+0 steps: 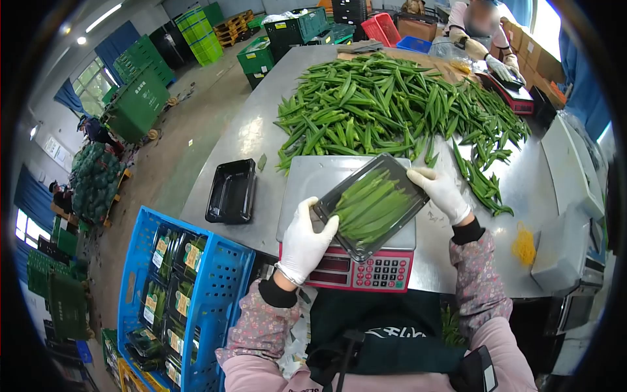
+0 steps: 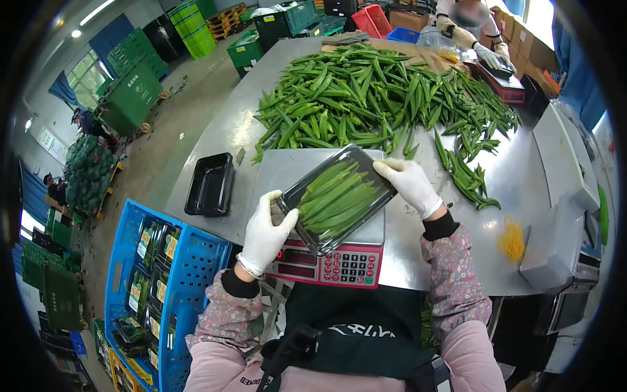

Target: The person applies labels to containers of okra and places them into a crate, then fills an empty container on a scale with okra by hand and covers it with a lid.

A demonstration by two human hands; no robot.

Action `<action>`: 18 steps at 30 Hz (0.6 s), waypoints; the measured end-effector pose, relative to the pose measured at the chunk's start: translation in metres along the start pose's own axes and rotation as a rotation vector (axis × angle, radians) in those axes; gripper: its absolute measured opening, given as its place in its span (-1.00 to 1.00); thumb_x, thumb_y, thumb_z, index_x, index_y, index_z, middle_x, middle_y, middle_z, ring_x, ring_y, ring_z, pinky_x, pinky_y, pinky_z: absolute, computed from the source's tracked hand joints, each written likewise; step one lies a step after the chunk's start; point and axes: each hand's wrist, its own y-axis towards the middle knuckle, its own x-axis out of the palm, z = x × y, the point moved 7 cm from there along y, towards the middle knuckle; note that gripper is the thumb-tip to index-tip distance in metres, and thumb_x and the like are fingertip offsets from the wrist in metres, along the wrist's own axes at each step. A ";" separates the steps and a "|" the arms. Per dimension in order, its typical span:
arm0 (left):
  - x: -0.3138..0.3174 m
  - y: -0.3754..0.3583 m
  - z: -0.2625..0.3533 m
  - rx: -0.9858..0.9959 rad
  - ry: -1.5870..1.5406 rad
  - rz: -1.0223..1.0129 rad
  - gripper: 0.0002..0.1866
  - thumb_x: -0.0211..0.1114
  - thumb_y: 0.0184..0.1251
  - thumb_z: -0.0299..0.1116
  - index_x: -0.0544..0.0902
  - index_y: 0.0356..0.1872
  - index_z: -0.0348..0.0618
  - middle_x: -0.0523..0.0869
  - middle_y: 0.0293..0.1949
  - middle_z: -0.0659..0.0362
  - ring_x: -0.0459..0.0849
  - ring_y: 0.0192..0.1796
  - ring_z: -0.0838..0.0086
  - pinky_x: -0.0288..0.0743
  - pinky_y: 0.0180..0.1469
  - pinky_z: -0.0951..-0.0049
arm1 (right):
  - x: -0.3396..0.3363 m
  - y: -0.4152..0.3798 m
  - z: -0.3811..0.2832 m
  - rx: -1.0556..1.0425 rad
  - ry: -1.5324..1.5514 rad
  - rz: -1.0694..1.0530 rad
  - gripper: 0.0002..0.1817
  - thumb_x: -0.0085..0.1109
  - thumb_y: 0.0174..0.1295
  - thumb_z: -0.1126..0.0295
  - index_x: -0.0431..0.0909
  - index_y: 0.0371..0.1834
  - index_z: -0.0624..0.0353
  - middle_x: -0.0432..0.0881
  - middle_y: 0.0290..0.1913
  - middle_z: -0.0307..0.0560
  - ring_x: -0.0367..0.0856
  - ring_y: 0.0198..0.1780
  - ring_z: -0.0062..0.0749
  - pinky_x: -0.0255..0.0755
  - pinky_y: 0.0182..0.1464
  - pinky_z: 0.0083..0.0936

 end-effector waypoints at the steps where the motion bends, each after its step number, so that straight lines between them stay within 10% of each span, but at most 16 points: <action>1: -0.003 0.004 -0.001 -0.004 -0.002 -0.005 -0.42 0.41 0.32 -0.31 0.44 0.27 -0.36 0.70 0.08 -0.07 0.67 0.18 0.34 0.52 0.20 0.37 | -0.001 -0.001 -0.005 0.006 -0.001 -0.001 -0.52 0.23 0.37 0.05 0.68 0.13 0.22 0.78 -0.16 0.06 0.72 -0.11 -0.44 0.52 0.00 -0.53; 7: 0.002 0.070 -0.002 -0.045 -0.184 -0.411 -0.24 0.41 0.35 -0.21 0.32 0.44 -0.43 0.54 0.32 -0.16 0.57 0.31 0.31 0.41 0.37 0.39 | -0.018 -0.007 -0.033 -0.143 -0.431 0.374 -0.48 0.28 0.29 -0.08 0.74 -0.03 0.20 0.70 -0.24 0.11 0.67 -0.22 -0.06 0.52 -0.12 -0.27; 18: 0.056 0.089 0.023 -0.126 -0.172 -0.936 -0.41 0.41 0.32 0.03 0.69 0.11 -0.32 0.75 -0.16 0.23 0.63 -0.18 0.63 0.48 -0.16 0.54 | 0.012 -0.003 -0.023 -0.391 -0.515 0.351 -0.74 0.16 0.38 0.22 0.74 -0.27 0.15 0.59 -0.37 0.13 0.55 -0.24 0.03 0.40 -0.19 -0.13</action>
